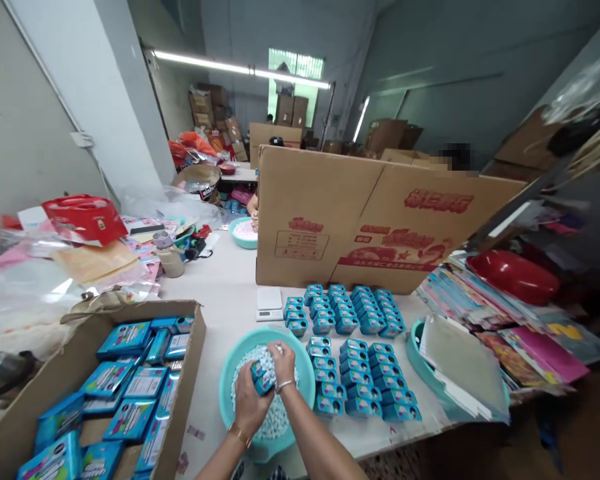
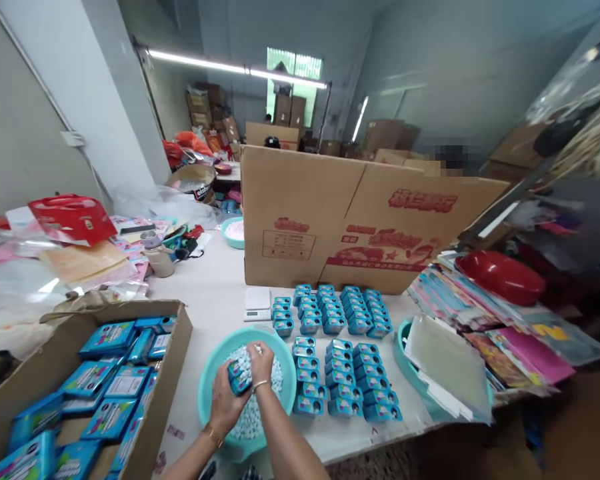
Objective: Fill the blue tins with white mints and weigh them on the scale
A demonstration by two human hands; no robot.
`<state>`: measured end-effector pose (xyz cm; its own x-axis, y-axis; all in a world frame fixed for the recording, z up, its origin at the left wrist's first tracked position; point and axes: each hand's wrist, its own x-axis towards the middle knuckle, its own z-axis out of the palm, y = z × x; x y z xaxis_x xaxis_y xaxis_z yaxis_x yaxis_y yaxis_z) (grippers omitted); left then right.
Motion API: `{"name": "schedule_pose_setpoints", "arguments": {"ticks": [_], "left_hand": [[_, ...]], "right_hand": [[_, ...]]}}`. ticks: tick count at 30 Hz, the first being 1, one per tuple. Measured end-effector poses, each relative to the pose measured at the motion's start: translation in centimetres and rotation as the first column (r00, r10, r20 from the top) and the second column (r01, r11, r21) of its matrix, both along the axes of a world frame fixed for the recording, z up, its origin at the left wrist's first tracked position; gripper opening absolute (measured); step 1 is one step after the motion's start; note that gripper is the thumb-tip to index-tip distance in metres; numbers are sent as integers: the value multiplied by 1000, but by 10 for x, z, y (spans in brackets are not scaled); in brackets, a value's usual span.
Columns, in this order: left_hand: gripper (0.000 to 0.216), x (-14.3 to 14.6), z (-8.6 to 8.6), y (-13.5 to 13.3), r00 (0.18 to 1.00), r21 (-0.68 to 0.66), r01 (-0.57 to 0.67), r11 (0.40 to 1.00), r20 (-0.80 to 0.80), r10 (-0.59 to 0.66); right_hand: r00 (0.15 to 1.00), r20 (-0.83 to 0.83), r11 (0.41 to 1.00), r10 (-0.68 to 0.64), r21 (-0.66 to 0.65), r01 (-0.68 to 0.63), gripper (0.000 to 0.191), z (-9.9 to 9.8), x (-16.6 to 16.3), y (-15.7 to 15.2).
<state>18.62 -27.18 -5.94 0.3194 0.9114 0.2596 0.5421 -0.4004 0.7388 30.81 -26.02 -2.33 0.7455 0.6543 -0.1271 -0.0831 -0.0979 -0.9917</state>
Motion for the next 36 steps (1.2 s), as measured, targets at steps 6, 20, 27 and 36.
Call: {"name": "schedule_pose_setpoints", "arguments": {"ticks": [6,20,27,36], "left_hand": [[65,-1,6,4,998,-62,10,998,-59,-14],[64,-2,16,17,979,-64,121,991,-158,-130],[64,-2,9,8,991,-45,89,995,-101,-93],[68,-1,4,12,990,-112,74,991,-114,-87]], "right_hand": [[996,-77,999,-35,-12,34,17,-11,-2,5],[988,-154,1000,-23,11,25,18,-12,0,0],[995,-82,998,-52,35,55,19,-13,-7,1],[991,-131,999,-8,43,14,29,-1,-7,-7]]}}
